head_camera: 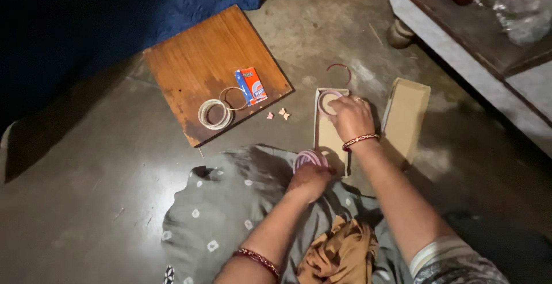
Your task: The person sits on the floor and places several bangles into a rectangular box, then closes the box and puts it into a drawer. The person then wipes the front of the drawer with a cloth.
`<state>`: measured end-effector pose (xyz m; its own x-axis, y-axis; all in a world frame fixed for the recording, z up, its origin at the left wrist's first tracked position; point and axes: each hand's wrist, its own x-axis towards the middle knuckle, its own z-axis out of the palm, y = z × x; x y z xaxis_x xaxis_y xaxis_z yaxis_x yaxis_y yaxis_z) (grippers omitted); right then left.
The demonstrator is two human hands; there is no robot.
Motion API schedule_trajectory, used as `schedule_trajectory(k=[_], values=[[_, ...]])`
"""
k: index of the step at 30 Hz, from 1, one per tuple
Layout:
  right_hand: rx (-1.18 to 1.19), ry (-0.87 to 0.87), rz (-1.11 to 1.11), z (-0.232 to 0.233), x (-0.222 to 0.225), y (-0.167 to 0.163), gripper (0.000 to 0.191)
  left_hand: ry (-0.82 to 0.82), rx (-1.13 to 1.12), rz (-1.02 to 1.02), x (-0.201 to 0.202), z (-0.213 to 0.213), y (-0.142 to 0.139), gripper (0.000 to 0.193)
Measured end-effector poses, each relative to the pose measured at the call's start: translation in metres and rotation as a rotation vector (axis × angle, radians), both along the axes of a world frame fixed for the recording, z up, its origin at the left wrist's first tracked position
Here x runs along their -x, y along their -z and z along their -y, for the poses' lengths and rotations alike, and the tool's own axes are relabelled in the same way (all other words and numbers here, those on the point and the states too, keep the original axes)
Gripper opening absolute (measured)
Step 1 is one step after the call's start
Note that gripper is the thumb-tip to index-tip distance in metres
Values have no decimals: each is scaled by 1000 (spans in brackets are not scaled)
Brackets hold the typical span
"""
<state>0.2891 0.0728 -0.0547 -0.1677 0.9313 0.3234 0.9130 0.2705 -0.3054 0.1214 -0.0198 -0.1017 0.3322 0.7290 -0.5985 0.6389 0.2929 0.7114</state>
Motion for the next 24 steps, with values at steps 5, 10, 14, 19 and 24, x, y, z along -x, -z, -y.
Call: schedule_trajectory(k=[5, 10, 14, 19, 24], values=[[-76, 199, -65, 17, -22, -35, 31, -342, -12, 395, 0, -5, -31, 38], [263, 330, -644, 72, -23, -46, 25, -492, 292, 1119, 3, -2, -58, 45], [287, 109, -1078, 121, 1, -30, 19, -433, 296, 1289, 15, 13, -74, 51], [223, 90, -1029, 150, 10, -33, 16, -414, 278, 1239, 23, 29, -87, 48], [361, 25, -1062, 162, 19, -43, 16, -330, 215, 1236, 23, 32, -79, 50]])
